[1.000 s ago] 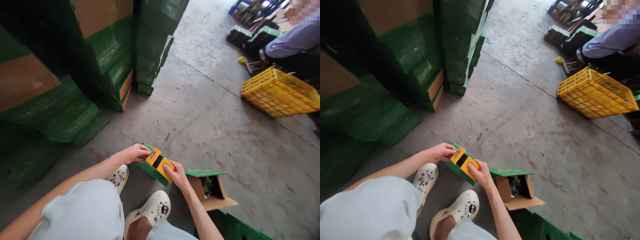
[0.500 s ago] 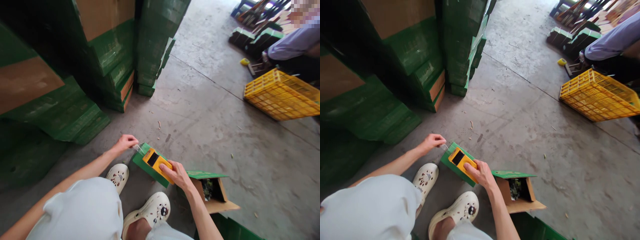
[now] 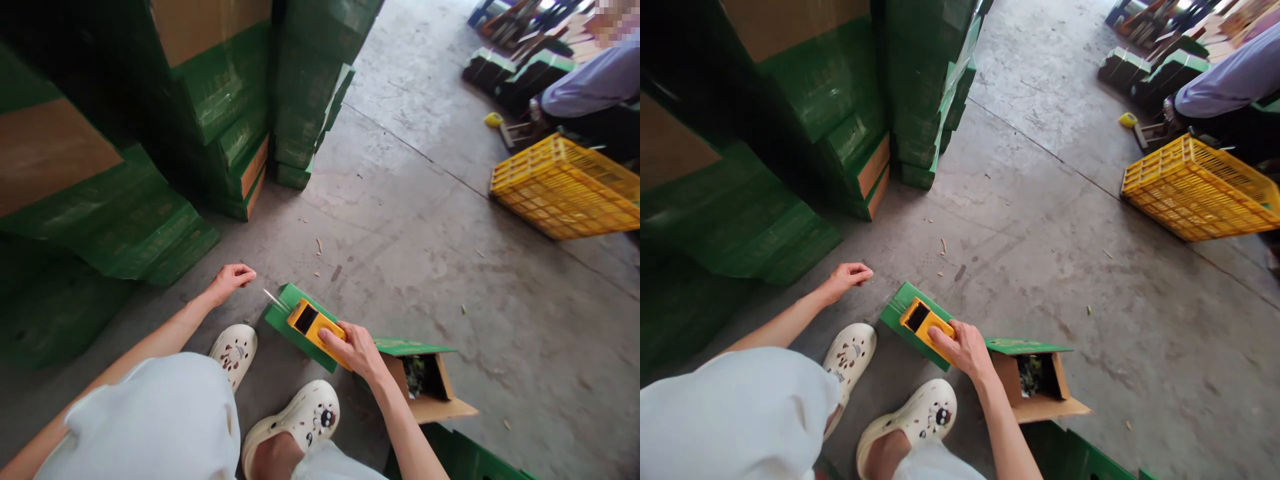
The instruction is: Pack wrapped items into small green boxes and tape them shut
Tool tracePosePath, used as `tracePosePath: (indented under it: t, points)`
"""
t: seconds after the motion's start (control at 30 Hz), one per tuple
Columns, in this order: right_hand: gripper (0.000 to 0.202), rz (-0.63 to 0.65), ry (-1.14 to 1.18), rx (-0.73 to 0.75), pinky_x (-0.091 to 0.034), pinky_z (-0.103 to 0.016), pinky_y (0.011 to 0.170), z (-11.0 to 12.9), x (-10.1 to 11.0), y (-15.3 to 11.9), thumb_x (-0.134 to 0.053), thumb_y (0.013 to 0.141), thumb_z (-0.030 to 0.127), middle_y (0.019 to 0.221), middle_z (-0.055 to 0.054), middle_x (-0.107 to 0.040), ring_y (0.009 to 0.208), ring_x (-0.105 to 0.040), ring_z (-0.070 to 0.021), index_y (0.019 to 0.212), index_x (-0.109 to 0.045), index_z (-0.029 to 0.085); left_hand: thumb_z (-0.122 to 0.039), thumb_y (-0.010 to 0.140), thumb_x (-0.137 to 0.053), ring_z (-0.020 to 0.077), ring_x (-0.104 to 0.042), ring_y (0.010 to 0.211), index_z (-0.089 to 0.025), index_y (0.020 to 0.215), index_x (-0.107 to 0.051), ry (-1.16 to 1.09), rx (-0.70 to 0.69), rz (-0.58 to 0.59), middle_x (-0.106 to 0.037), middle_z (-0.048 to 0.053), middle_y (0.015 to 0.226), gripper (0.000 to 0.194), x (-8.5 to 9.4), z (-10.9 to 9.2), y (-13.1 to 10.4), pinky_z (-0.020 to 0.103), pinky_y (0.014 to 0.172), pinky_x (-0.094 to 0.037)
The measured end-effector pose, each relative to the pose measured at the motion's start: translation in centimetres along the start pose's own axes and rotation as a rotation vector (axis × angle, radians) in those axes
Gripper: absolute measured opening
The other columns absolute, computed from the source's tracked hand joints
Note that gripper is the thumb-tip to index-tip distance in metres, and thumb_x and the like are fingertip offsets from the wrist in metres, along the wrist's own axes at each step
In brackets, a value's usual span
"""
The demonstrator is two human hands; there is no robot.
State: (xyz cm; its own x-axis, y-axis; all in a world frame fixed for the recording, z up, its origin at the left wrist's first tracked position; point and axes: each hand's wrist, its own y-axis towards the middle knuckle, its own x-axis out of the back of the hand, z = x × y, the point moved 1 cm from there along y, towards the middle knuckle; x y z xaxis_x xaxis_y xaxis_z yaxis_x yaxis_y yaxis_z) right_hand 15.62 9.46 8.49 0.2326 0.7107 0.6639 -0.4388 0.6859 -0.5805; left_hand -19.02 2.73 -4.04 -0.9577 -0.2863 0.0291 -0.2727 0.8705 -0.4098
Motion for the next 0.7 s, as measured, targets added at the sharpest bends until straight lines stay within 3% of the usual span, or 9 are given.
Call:
tracePosePath:
  t: [0.17,0.37,0.5,0.6,0.7]
  points:
    - [0.055,-0.022,-0.045,-0.016,-0.025,-0.027,0.056,0.5,-0.2,0.3,-0.048,0.087,0.070,0.059,0.002,-0.043,0.059,-0.045,-0.0135,0.064,-0.045,0.021,-0.059,0.071,-0.072,0.0115,-0.051,0.058,-0.018,0.078,-0.071,0.077,0.008,-0.045,-0.060,-0.003,0.063,0.041,-0.7,2.5,0.9,0.024,0.060,-0.041]
    - [0.055,-0.053,-0.053,-0.011,-0.024,-0.027,0.056,0.5,-0.5,0.2,-0.047,0.087,0.070,0.058,0.003,-0.041,0.058,-0.043,-0.0130,0.063,-0.040,0.022,-0.056,0.077,-0.064,0.0165,-0.059,0.064,-0.019,0.078,-0.071,0.195,0.065,-0.039,-0.067,0.001,0.067,0.038,-6.1,6.0,0.7,0.027,0.063,-0.045]
    - [0.054,-0.064,-0.049,-0.016,-0.024,-0.027,0.056,0.6,-0.5,0.2,-0.047,0.088,0.069,0.057,0.003,-0.040,0.057,-0.043,-0.0127,0.063,-0.040,0.022,-0.047,0.085,-0.060,0.0221,-0.068,0.088,-0.020,0.086,-0.072,0.261,0.054,-0.062,-0.074,0.007,0.087,0.030,-9.0,7.0,0.2,0.034,0.086,-0.052]
    - [0.055,-0.074,-0.039,-0.026,-0.024,-0.027,0.056,0.7,-0.4,0.1,-0.048,0.088,0.069,0.057,0.003,-0.040,0.057,-0.043,-0.0128,0.062,-0.040,0.022,-0.041,0.083,-0.066,0.0264,-0.067,0.108,-0.018,0.111,-0.071,0.286,0.032,-0.118,-0.072,0.012,0.113,0.037,-9.0,6.9,0.2,0.043,0.104,-0.048]
    - [0.055,-0.079,-0.025,-0.039,-0.024,-0.027,0.056,0.8,-0.4,0.0,-0.050,0.086,0.071,0.057,0.002,-0.043,0.058,-0.045,-0.0135,0.062,-0.045,0.021,-0.041,0.083,-0.069,0.0293,-0.067,0.115,-0.017,0.134,-0.063,0.286,0.032,-0.156,-0.065,0.017,0.133,0.056,-8.1,6.3,0.0,0.049,0.109,-0.046]
